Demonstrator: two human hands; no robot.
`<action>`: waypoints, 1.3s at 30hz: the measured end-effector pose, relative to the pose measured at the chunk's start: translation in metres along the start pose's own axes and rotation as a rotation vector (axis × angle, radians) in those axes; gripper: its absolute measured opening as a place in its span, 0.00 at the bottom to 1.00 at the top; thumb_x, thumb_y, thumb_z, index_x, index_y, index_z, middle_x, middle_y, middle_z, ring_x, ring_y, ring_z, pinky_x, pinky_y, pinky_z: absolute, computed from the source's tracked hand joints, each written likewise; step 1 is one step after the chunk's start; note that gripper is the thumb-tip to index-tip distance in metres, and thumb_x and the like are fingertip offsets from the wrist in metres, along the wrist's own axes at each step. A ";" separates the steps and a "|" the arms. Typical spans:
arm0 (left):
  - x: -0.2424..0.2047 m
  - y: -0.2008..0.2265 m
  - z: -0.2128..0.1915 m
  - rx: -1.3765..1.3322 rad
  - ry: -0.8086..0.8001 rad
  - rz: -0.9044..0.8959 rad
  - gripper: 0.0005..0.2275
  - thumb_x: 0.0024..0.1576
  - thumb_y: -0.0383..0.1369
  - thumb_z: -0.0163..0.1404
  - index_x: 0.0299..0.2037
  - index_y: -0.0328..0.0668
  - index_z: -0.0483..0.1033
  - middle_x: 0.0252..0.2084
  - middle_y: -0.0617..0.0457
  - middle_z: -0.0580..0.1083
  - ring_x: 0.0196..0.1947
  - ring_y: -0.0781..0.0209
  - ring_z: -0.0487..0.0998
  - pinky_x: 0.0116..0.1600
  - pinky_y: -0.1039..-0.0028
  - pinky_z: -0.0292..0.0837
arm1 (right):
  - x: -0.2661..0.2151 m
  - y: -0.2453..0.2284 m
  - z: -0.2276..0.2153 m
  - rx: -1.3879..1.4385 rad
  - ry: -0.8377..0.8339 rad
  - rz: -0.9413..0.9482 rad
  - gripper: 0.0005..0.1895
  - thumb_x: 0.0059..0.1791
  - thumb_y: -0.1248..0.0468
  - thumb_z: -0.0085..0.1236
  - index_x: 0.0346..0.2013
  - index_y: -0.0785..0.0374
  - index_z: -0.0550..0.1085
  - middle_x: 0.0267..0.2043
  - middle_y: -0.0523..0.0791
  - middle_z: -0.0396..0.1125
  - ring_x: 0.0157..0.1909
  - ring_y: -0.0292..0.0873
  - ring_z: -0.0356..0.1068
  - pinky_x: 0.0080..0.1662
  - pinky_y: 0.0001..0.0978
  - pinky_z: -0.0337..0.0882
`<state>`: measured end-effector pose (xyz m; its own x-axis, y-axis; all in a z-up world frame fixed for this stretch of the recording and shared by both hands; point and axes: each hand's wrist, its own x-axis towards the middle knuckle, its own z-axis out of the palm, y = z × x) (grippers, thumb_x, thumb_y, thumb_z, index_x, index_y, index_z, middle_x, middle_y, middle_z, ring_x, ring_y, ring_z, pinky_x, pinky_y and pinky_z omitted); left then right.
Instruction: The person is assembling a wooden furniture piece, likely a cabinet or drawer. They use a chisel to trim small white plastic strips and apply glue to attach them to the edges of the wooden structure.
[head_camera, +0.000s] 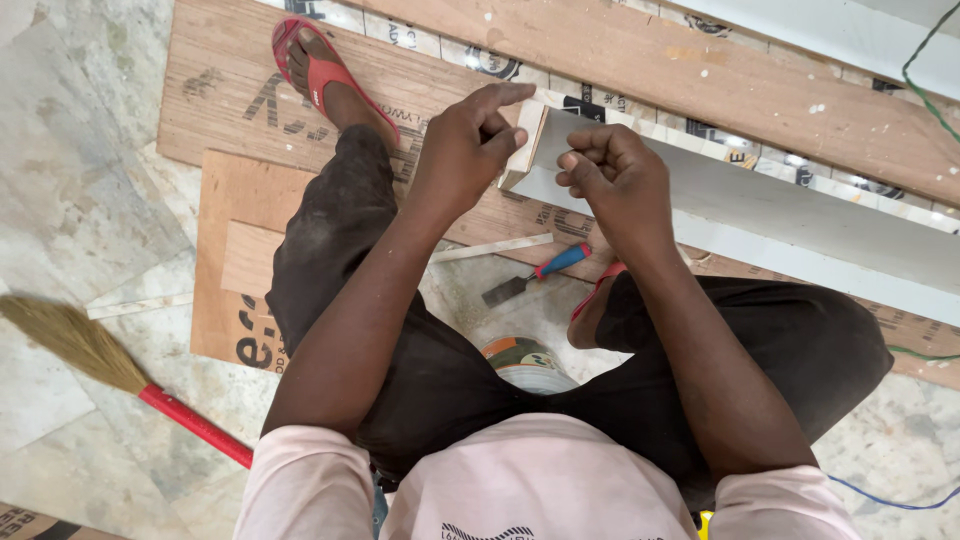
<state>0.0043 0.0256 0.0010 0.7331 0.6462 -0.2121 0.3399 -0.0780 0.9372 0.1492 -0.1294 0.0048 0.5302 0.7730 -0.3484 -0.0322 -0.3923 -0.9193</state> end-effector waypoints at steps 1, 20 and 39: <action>0.000 -0.002 0.002 0.050 0.031 0.046 0.19 0.58 0.26 0.59 0.60 0.45 0.77 0.28 0.55 0.77 0.25 0.69 0.74 0.33 0.75 0.71 | 0.001 0.003 0.004 0.017 -0.007 0.021 0.11 0.54 0.67 0.59 0.49 0.70 0.73 0.40 0.46 0.73 0.40 0.35 0.77 0.40 0.25 0.77; 0.005 -0.015 0.004 -0.011 -0.018 -0.004 0.16 0.59 0.25 0.58 0.58 0.39 0.76 0.28 0.58 0.76 0.25 0.74 0.73 0.32 0.79 0.70 | 0.007 0.018 0.041 0.403 0.055 0.109 0.08 0.54 0.64 0.61 0.43 0.66 0.72 0.38 0.44 0.73 0.34 0.34 0.75 0.36 0.23 0.72; 0.006 -0.030 0.013 -0.021 0.055 0.100 0.15 0.59 0.24 0.60 0.56 0.39 0.79 0.31 0.58 0.76 0.28 0.74 0.75 0.34 0.80 0.73 | 0.003 -0.010 0.027 -0.666 0.285 -0.513 0.14 0.48 0.66 0.77 0.43 0.57 0.77 0.45 0.43 0.66 0.45 0.45 0.68 0.42 0.36 0.69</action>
<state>0.0060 0.0224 -0.0320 0.7292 0.6767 -0.1020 0.2537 -0.1289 0.9587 0.1278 -0.1098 0.0085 0.5375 0.8146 0.2178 0.7201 -0.3091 -0.6212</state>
